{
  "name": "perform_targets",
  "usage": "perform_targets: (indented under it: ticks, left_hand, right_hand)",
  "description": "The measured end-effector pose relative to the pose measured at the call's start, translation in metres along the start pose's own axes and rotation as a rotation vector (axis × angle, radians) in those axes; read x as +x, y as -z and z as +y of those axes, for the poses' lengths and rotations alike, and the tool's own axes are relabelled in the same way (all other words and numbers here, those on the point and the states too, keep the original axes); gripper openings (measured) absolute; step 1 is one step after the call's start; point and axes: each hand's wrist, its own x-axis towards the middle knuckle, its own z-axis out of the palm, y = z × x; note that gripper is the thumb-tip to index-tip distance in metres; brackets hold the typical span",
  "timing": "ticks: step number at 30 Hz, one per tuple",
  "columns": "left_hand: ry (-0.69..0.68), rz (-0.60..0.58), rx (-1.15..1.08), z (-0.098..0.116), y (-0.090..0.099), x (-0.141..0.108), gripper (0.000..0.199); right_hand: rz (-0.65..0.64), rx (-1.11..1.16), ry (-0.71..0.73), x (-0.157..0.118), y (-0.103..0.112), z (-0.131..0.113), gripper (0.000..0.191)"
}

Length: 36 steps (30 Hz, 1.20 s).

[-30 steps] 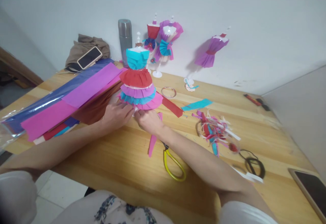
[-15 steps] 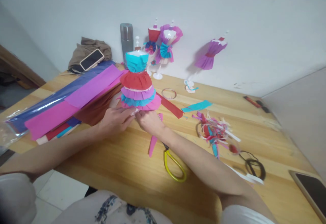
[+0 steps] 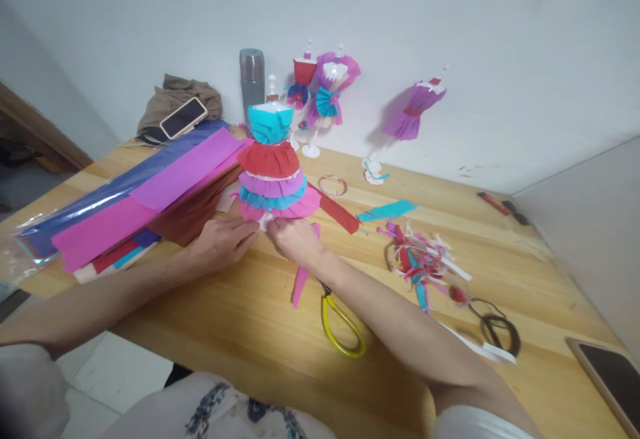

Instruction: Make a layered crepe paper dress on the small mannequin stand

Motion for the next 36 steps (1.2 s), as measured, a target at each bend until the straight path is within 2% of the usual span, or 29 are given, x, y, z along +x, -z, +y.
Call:
perform_targets:
  ticks: [3, 4, 6, 9, 11, 14, 16, 18, 20, 23, 27, 30, 36]
  left_hand:
    - [0.092, 0.208, -0.047, -0.001, 0.008, 0.006, 0.025]
    - [0.147, 0.240, -0.069, -0.002, 0.011, 0.008, 0.024]
    - [0.194, 0.192, -0.075, -0.004, 0.012, 0.009, 0.030]
    - [0.070, 0.013, 0.061, -0.006, 0.005, 0.004, 0.035]
    - [-0.023, -0.032, 0.163, -0.007, 0.001, -0.002, 0.033]
    - [-0.124, 0.063, 0.174, -0.008, 0.004, -0.007, 0.024]
    - [-0.130, 0.167, 0.106, -0.009, 0.011, -0.004, 0.030]
    - [-0.029, 0.260, 0.032, -0.011, 0.016, 0.004, 0.029]
    - [0.130, 0.304, -0.008, -0.015, 0.017, 0.014, 0.021]
    - [0.274, 0.230, -0.036, -0.020, 0.009, 0.026, 0.017]
    - [0.386, 0.132, -0.049, -0.023, -0.003, 0.030, 0.016]
    - [0.427, 0.120, -0.058, -0.021, -0.005, 0.027, 0.015]
    - [0.482, 0.099, -0.215, -0.013, -0.008, 0.026, 0.013]
  right_hand:
    - [-0.006, -0.013, -0.018, 0.000, 0.001, -0.001, 0.030]
    - [-0.005, -0.012, -0.018, 0.000, 0.002, -0.001, 0.031]
    - [-0.002, -0.009, -0.016, 0.000, 0.003, -0.002, 0.030]
    - [-0.005, -0.022, -0.022, -0.001, 0.004, -0.002, 0.028]
    - [-0.014, -0.029, -0.025, -0.001, 0.005, -0.002, 0.027]
    - [-0.008, -0.019, -0.022, 0.000, 0.003, -0.001, 0.028]
    - [0.006, -0.012, -0.015, 0.000, 0.001, -0.001, 0.029]
    - [0.016, -0.012, -0.016, 0.000, 0.000, -0.001, 0.030]
    - [0.025, -0.017, -0.027, 0.000, -0.002, -0.001, 0.030]
    - [0.051, -0.012, -0.033, -0.001, -0.005, 0.000, 0.028]
    - [0.070, 0.006, -0.005, -0.001, -0.008, 0.002, 0.028]
    - [0.059, -0.001, 0.002, -0.001, -0.008, 0.002, 0.027]
    - [0.049, 0.027, -0.010, -0.001, -0.005, 0.001, 0.027]
